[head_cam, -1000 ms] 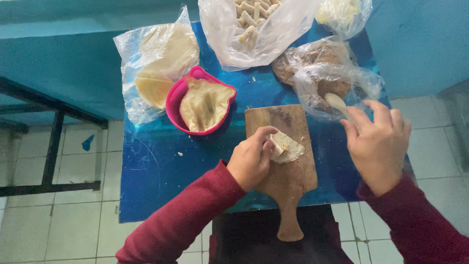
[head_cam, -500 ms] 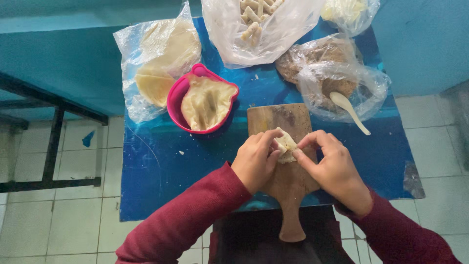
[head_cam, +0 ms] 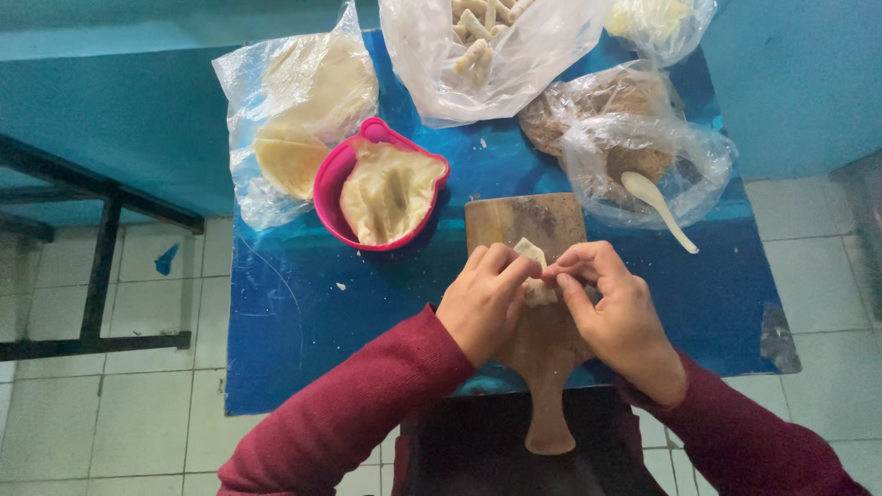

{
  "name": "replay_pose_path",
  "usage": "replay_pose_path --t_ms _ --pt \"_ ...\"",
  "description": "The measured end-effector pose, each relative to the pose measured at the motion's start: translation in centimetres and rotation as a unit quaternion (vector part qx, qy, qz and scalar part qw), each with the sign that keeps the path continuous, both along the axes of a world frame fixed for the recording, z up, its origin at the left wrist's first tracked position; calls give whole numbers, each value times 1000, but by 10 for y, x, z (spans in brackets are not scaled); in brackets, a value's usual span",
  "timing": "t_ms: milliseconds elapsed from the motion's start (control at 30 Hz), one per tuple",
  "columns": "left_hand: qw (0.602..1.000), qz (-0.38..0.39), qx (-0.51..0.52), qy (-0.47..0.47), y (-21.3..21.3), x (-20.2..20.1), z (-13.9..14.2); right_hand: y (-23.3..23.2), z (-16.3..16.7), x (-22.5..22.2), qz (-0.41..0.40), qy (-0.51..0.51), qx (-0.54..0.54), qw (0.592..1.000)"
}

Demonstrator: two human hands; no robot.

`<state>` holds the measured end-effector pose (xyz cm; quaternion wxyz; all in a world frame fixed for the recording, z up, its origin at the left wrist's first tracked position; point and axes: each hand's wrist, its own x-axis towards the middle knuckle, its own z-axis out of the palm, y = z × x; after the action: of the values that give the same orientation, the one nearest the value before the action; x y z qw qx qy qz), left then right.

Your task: The person places square dough wrappers on a small wooden board, spoons brown filling from a plastic bag onto a wrapper, then folds and pinches the wrapper closed into a dumpling and sets it into a pink bowl with other finished dumplings. They repeat this cycle, occasionally stacking wrappers and pressing finished dumplings.

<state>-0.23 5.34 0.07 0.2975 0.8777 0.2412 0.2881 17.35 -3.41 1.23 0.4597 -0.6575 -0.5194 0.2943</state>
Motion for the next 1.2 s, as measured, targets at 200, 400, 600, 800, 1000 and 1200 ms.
replay_pose_path --t_ms 200,400,600,800,1000,1200 --pt "1000 -6 21 6 1 1 -5 0 1 4 -32 -52 7 998" --pt "998 -14 60 30 2 2 -7 0 -6 3 -10 47 -7 999" --pt "996 -8 86 23 2 0 -6 1 -6 -4 -21 -8 -14 1000" --pt "996 -18 84 35 4 -2 -10 -3 7 3 32 -177 9 984" --pt "998 -33 28 43 9 -8 -9 -7 10 12 127 -391 95 907" --pt "997 -46 22 51 12 -11 -1 4 -1 18 128 -303 111 938"
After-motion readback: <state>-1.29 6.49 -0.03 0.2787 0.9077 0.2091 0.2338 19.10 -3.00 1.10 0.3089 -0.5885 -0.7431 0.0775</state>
